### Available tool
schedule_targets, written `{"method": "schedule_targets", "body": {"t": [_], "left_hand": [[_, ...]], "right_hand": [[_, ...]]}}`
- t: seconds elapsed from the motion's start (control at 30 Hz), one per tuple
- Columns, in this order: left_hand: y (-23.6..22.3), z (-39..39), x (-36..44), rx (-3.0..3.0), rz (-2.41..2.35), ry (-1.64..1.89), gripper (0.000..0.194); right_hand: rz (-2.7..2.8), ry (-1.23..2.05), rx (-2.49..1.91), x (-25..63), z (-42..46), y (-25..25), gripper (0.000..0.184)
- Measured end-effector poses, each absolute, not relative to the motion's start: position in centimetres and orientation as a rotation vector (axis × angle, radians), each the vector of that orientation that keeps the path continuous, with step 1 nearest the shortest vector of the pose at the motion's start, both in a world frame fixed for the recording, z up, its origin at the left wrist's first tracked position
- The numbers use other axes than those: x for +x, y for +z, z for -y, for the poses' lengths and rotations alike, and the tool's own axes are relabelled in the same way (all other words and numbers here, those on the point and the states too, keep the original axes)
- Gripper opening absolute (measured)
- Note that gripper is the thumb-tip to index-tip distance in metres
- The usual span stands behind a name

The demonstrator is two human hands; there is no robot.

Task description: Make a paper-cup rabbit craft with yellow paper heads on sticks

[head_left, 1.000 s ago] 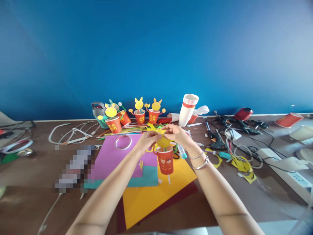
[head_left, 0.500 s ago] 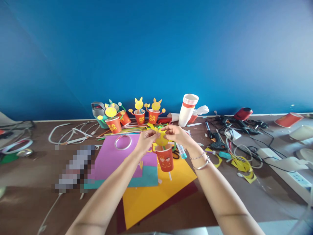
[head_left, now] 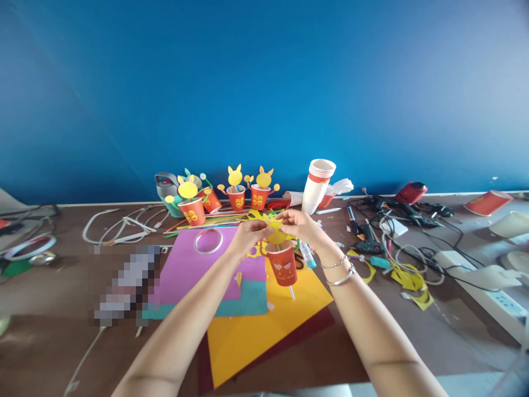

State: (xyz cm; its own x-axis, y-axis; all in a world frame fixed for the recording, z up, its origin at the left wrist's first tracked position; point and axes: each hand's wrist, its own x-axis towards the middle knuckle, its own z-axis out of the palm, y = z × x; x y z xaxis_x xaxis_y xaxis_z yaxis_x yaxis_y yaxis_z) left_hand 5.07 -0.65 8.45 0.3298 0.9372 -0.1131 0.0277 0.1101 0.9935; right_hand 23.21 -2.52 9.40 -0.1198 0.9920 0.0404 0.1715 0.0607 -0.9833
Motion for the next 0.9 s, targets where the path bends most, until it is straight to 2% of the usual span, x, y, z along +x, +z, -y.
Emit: {"method": "schedule_targets", "body": {"t": [0.9], "left_hand": [[7.70,0.95,5.69,1.266,-0.973,1.137,0.038]], "right_hand": [[1.477,1.227,-1.223,22.60,2.71,9.63,0.031]]}}
